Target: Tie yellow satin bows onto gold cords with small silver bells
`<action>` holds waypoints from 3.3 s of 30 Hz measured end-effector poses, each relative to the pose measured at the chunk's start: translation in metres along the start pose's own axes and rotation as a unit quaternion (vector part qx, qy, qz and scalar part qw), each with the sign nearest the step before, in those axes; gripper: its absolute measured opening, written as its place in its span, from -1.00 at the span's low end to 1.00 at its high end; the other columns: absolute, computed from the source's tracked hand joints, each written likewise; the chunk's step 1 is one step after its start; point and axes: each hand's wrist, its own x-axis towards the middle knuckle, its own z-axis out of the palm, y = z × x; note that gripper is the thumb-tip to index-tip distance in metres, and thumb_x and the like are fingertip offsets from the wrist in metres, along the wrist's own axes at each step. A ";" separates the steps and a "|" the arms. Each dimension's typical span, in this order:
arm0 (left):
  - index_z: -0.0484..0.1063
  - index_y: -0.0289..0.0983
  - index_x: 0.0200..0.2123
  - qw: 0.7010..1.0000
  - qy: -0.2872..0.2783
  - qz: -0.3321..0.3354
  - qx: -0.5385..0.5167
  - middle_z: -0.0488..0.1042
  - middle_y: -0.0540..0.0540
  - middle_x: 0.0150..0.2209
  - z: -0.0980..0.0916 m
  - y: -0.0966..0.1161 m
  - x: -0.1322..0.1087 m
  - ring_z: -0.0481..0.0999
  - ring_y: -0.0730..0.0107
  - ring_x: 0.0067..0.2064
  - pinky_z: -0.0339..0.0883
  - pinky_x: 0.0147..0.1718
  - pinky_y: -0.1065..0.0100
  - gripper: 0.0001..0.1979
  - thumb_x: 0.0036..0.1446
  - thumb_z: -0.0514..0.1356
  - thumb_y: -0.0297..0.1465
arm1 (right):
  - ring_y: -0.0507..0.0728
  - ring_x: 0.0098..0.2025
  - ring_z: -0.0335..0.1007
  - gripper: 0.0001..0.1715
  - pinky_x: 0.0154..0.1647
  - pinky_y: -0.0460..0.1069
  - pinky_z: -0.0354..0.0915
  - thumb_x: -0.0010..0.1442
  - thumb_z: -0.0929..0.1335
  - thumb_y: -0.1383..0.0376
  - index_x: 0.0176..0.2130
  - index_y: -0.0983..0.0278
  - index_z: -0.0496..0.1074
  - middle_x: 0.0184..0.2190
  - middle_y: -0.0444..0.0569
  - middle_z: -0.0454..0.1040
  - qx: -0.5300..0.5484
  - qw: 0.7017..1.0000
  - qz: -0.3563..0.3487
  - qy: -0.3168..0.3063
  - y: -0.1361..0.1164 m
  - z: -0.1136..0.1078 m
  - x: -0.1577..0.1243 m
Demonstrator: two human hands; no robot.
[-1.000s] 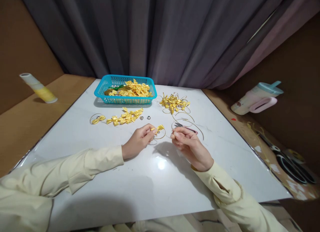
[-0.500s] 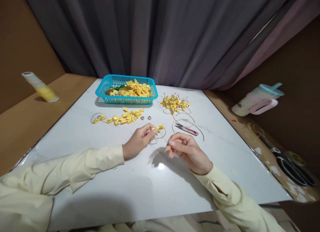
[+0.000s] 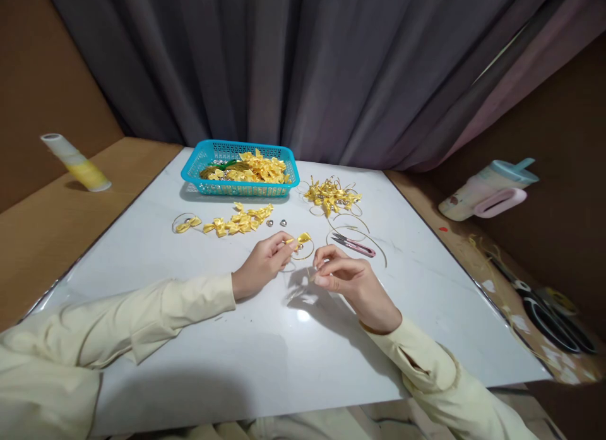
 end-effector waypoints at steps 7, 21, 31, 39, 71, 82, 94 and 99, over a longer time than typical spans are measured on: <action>0.21 -0.28 -0.40 1.000 0.012 -0.011 -0.012 -0.03 0.19 -0.66 0.001 0.000 0.000 -0.03 0.64 -0.64 -0.15 -0.68 0.54 -0.71 0.10 0.10 -0.16 | 0.01 -0.39 0.36 -0.91 -0.37 -0.07 0.23 -0.05 0.46 0.30 -0.50 0.27 0.50 -0.38 -0.04 0.53 0.102 0.990 0.099 0.013 -0.002 -0.001 0.001; 0.22 -0.29 -0.40 0.999 0.002 0.025 0.025 0.04 0.17 -0.64 0.001 0.001 -0.004 0.00 0.64 -0.62 -0.10 -0.67 0.54 -0.71 0.12 0.08 -0.16 | -0.11 -0.58 0.26 -0.90 -0.50 -0.18 0.17 -0.03 0.45 0.35 -0.43 0.37 0.51 -0.59 -0.12 0.46 0.221 0.943 0.245 -0.044 0.003 0.000 0.006; 0.24 -0.31 -0.38 0.997 -0.050 0.042 0.030 0.01 0.16 -0.66 0.000 -0.001 -0.005 -0.02 0.62 -0.63 -0.12 -0.66 0.51 -0.73 0.16 0.06 -0.19 | -0.15 -0.64 0.20 -0.90 -0.58 -0.19 0.13 0.00 0.44 0.34 -0.39 0.34 0.52 -0.57 -0.15 0.45 0.202 0.955 0.217 -0.028 -0.001 -0.002 0.006; 0.24 -0.30 -0.38 0.998 -0.044 0.043 0.008 0.01 0.17 -0.67 0.000 0.001 -0.005 -0.01 0.62 -0.63 -0.11 -0.66 0.52 -0.73 0.15 0.07 -0.19 | -0.03 -0.52 0.41 -0.81 -0.42 -0.09 0.33 -0.03 0.46 0.31 -0.32 0.30 0.54 -0.48 -0.07 0.53 0.108 0.981 0.161 -0.020 -0.008 -0.005 0.001; 0.24 -0.30 -0.39 0.998 -0.048 0.038 0.018 -0.01 0.17 -0.67 0.001 0.003 -0.006 -0.02 0.62 -0.63 -0.08 -0.67 0.51 -0.69 0.13 0.07 -0.14 | 0.11 -0.52 0.49 -0.81 -0.40 0.02 0.44 -0.01 0.44 0.24 -0.38 0.32 0.54 -0.54 -0.02 0.54 -0.097 0.983 0.024 0.152 -0.013 0.007 -0.006; 0.23 -0.29 -0.39 0.998 -0.050 0.036 0.005 -0.02 0.18 -0.68 0.002 0.002 -0.007 -0.04 0.62 -0.64 -0.10 -0.67 0.50 -0.70 0.12 0.08 -0.14 | 0.12 -0.51 0.49 -0.84 -0.40 0.02 0.44 0.00 0.43 0.25 -0.38 0.32 0.53 -0.53 -0.02 0.54 -0.089 0.984 0.011 0.155 -0.010 0.006 -0.006; 0.23 -0.30 -0.39 0.997 -0.059 0.038 0.020 0.00 0.17 -0.67 0.001 0.002 -0.006 -0.01 0.61 -0.63 -0.08 -0.66 0.51 -0.70 0.14 0.06 -0.16 | 0.10 -0.53 0.49 -0.79 -0.40 -0.01 0.45 -0.02 0.44 0.22 -0.39 0.34 0.53 -0.55 -0.02 0.54 -0.093 0.984 0.041 0.146 -0.011 0.008 -0.003; 0.23 -0.31 -0.38 0.997 -0.069 0.037 0.011 0.00 0.18 -0.67 0.001 0.002 -0.007 -0.02 0.62 -0.63 -0.08 -0.66 0.52 -0.71 0.14 0.06 -0.17 | 0.09 -0.54 0.49 -0.79 -0.42 -0.03 0.45 -0.04 0.45 0.23 -0.40 0.34 0.53 -0.56 -0.03 0.54 -0.076 0.987 0.046 0.133 -0.010 0.007 -0.002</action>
